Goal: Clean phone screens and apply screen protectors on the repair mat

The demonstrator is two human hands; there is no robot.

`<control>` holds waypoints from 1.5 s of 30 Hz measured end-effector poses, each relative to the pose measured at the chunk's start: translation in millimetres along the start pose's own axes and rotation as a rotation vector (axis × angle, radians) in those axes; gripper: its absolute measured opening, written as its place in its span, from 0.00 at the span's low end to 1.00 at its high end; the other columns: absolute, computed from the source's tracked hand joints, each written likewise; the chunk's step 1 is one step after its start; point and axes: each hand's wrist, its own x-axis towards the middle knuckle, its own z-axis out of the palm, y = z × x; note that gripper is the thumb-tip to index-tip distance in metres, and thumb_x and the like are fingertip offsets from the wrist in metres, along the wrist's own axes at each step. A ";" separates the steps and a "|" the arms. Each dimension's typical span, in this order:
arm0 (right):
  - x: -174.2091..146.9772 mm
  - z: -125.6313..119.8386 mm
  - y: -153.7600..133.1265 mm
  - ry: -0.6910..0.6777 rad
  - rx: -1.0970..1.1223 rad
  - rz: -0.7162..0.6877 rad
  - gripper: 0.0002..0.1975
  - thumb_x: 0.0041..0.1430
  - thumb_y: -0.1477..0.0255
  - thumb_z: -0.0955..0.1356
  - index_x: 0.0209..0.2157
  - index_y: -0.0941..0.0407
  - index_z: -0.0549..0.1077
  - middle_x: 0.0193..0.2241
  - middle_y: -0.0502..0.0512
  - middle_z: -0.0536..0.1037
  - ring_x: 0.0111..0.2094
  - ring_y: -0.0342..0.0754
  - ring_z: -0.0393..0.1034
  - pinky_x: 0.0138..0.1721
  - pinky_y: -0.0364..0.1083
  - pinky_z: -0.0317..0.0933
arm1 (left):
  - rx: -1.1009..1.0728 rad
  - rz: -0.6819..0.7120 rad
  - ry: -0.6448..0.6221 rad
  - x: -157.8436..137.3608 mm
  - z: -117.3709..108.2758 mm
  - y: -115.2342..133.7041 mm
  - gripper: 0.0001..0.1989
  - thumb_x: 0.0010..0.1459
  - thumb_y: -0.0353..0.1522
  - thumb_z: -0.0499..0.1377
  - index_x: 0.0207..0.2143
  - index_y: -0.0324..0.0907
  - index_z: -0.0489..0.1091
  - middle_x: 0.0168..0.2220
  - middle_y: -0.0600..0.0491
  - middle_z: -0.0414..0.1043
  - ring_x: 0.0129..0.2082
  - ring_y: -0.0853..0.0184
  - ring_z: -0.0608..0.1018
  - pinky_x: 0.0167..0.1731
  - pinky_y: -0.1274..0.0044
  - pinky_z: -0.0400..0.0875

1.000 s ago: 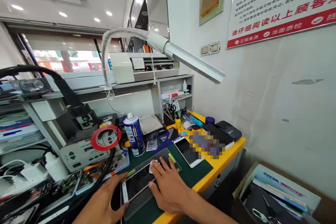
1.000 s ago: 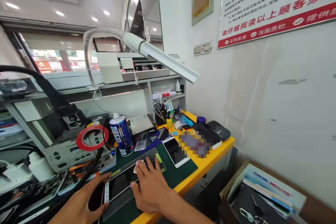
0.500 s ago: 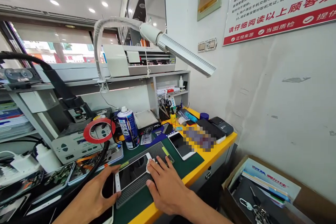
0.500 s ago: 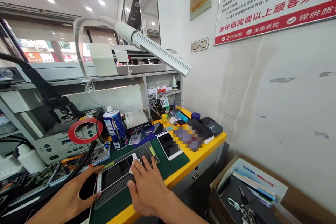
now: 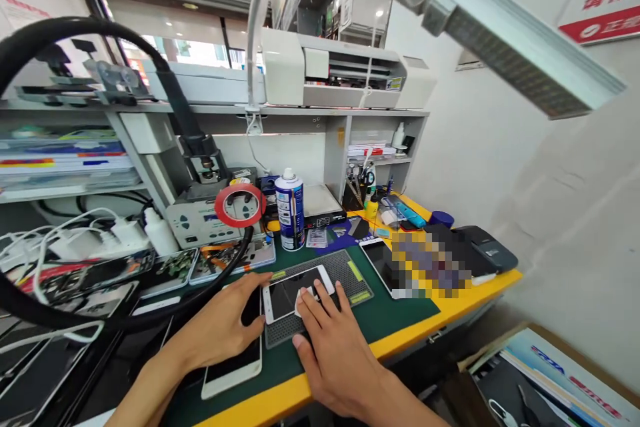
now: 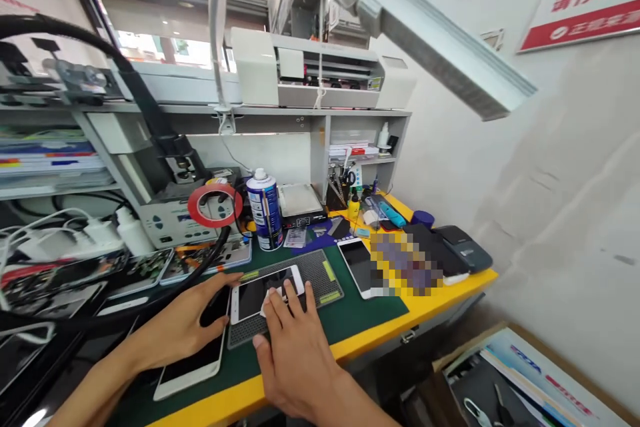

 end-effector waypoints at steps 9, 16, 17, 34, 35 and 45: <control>16.9 16.4 -38.5 0.029 0.055 -0.108 0.30 0.73 0.59 0.50 0.69 0.61 0.54 0.69 0.58 0.54 0.71 0.60 0.36 0.69 0.68 0.25 | -0.063 0.011 0.020 3.3 7.9 -15.9 0.34 0.53 0.25 0.50 0.64 0.40 0.60 0.61 0.47 0.68 0.61 0.60 0.70 0.63 0.68 0.60; 14.5 18.8 -47.9 0.066 0.086 -0.113 0.30 0.73 0.61 0.51 0.69 0.63 0.54 0.69 0.61 0.54 0.71 0.63 0.37 0.68 0.70 0.23 | -0.095 -0.009 0.029 4.5 9.5 -18.9 0.32 0.54 0.25 0.48 0.63 0.39 0.61 0.58 0.48 0.71 0.59 0.61 0.71 0.63 0.67 0.61; 11.6 19.0 -46.9 0.074 0.091 -0.111 0.30 0.73 0.61 0.51 0.69 0.63 0.54 0.69 0.60 0.54 0.71 0.62 0.37 0.68 0.70 0.23 | -0.093 -0.010 0.032 4.8 9.3 -18.6 0.31 0.55 0.25 0.48 0.62 0.39 0.62 0.57 0.48 0.71 0.59 0.60 0.72 0.63 0.67 0.60; 29.5 17.6 -45.6 0.035 0.083 -0.037 0.33 0.72 0.57 0.49 0.68 0.62 0.57 0.68 0.62 0.56 0.70 0.67 0.40 0.66 0.73 0.23 | -0.156 0.008 0.081 6.4 13.1 -26.0 0.30 0.57 0.24 0.46 0.62 0.44 0.63 0.56 0.52 0.73 0.58 0.63 0.73 0.61 0.70 0.63; 33.4 18.1 -45.2 0.039 0.074 -0.039 0.32 0.72 0.58 0.49 0.68 0.63 0.57 0.68 0.62 0.56 0.70 0.67 0.40 0.66 0.73 0.23 | -0.163 0.009 0.089 6.7 13.5 -26.0 0.30 0.57 0.24 0.46 0.62 0.44 0.63 0.56 0.52 0.73 0.57 0.63 0.73 0.61 0.70 0.63; 61.7 28.6 -44.9 0.059 0.013 -0.030 0.32 0.71 0.61 0.51 0.66 0.68 0.58 0.67 0.70 0.57 0.70 0.70 0.39 0.65 0.75 0.21 | -0.201 0.031 0.206 9.2 24.0 -30.8 0.25 0.64 0.27 0.44 0.62 0.44 0.61 0.59 0.47 0.68 0.59 0.64 0.71 0.62 0.67 0.63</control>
